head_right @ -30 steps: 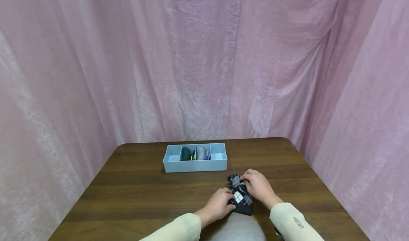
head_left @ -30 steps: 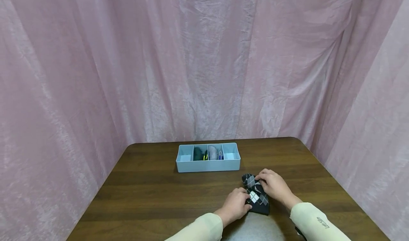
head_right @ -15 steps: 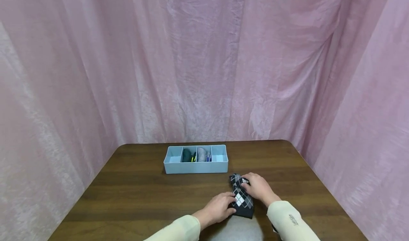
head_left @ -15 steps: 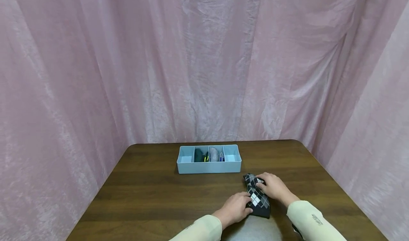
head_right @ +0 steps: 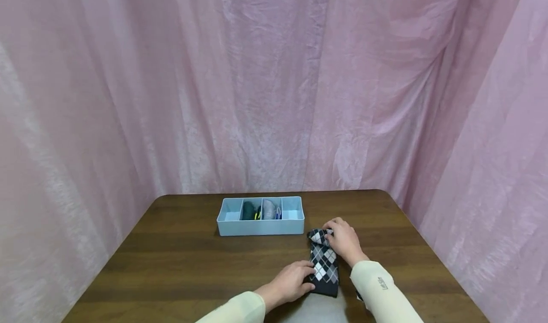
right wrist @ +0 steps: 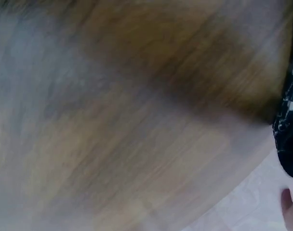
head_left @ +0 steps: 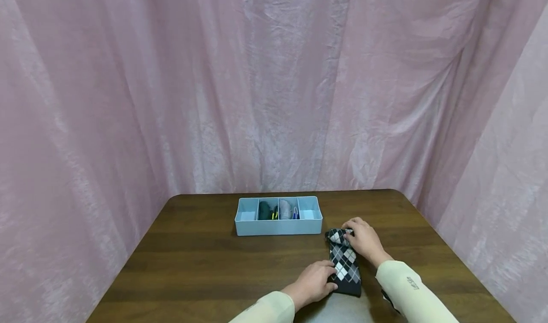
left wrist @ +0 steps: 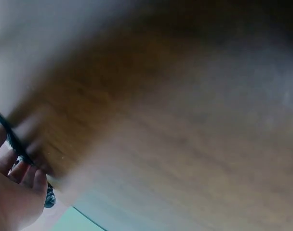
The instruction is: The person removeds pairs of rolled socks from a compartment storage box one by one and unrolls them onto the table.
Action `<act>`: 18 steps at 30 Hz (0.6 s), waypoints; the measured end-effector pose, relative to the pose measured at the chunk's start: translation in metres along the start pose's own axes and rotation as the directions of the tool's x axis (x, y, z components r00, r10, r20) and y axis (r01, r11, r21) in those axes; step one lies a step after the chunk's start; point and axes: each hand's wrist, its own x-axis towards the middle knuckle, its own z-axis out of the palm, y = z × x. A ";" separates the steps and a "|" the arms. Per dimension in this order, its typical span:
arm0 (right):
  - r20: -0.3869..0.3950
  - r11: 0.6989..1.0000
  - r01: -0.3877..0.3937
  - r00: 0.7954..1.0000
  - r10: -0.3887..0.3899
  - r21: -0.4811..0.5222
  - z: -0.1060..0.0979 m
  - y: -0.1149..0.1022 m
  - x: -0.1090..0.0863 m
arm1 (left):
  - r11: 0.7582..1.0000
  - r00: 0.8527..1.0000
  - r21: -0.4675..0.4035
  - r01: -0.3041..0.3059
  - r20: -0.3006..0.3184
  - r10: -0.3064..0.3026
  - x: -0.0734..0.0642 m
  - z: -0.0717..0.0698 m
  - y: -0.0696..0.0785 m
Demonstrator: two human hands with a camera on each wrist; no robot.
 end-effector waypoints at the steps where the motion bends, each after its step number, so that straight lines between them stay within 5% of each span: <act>1: -0.024 0.998 0.046 0.999 -0.047 -0.042 0.000 0.000 0.000 | 1.000 1.000 -0.001 -0.002 -0.003 0.002 0.000 0.001 -0.001; 5: -0.023 0.978 0.145 0.988 -0.150 -0.147 0.000 -0.001 -0.002 | 1.000 1.000 0.002 0.000 -0.008 0.000 -0.001 0.002 -0.002; 12: 0.164 0.994 0.042 0.986 -0.026 -0.098 0.001 0.006 0.000 | 1.000 1.000 0.007 -0.001 0.004 0.001 -0.001 0.001 -0.002; 18: 0.192 0.998 -0.067 0.979 0.069 -0.016 0.010 0.014 0.015 | 1.000 1.000 0.001 -0.006 0.015 0.006 -0.002 -0.003 -0.002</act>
